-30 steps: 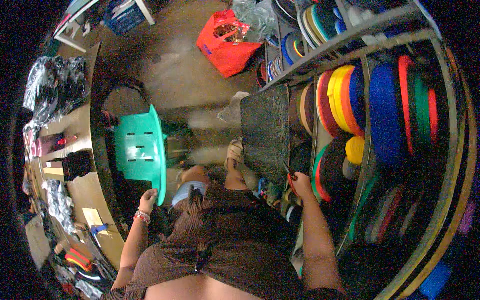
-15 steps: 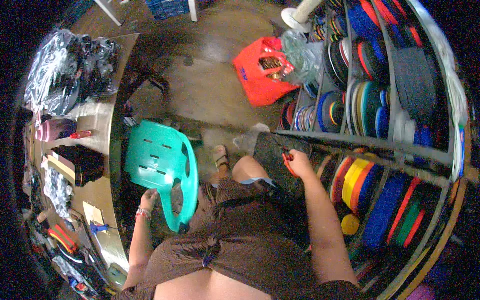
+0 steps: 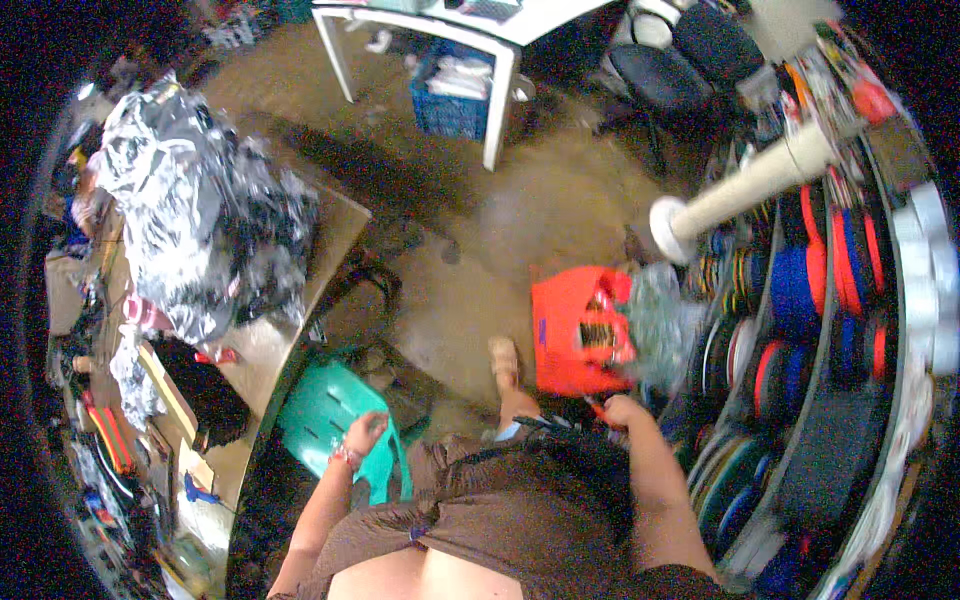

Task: The person assembles hat bands by applying hot glue to fabric strips and attaching small rectangular tags. They work at a table, handling multiple strips and tags, then place the finished bands in a stack. Later, they retrieve a roll of yellow ribbon from a shelf and cut a length with scissors.

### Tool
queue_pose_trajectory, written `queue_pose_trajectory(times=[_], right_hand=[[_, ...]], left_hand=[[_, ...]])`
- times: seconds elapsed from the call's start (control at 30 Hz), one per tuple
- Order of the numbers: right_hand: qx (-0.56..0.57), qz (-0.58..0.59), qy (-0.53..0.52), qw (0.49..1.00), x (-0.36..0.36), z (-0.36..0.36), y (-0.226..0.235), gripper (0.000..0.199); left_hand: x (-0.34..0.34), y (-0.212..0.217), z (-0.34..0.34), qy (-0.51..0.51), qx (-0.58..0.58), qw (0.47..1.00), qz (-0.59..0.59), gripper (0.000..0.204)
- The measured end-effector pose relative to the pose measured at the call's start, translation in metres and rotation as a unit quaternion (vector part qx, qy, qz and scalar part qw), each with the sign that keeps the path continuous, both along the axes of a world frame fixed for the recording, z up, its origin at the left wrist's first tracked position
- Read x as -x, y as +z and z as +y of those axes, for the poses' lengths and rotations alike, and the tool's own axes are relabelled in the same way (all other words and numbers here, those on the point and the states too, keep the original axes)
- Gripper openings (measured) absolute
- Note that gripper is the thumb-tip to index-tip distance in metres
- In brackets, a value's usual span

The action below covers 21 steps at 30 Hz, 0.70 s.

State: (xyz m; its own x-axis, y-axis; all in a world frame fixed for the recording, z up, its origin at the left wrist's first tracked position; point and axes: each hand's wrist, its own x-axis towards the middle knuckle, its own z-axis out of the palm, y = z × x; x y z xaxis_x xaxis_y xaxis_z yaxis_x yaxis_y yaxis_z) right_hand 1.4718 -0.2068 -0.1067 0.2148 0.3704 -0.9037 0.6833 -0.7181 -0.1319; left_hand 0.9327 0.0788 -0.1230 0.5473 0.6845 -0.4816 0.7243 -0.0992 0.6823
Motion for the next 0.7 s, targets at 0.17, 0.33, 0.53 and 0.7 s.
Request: queue_pose_trajectory(times=[0.17,0.33,0.53,0.7], right_hand=[[-0.208,-0.086,0.07,0.972,-0.103,0.146,0.006,0.031],[-0.188,-0.104,0.203,0.955,-0.155,0.324,0.016,0.042],[-0.301,-0.011,0.326,0.896,-0.126,0.553,0.023,0.04],[-0.201,0.048,0.384,0.9,-0.112,0.707,0.047,0.043]], left_hand=[[0.008,0.001,0.007,0.198,0.267,0.933,0.137,0.045],[-0.065,-0.002,-0.004,0.199,0.291,0.931,0.095,0.046],[-0.168,-0.032,0.075,0.273,0.301,0.914,0.004,0.044],[-0.204,-0.038,0.168,0.342,0.3,0.89,-0.032,0.043]])
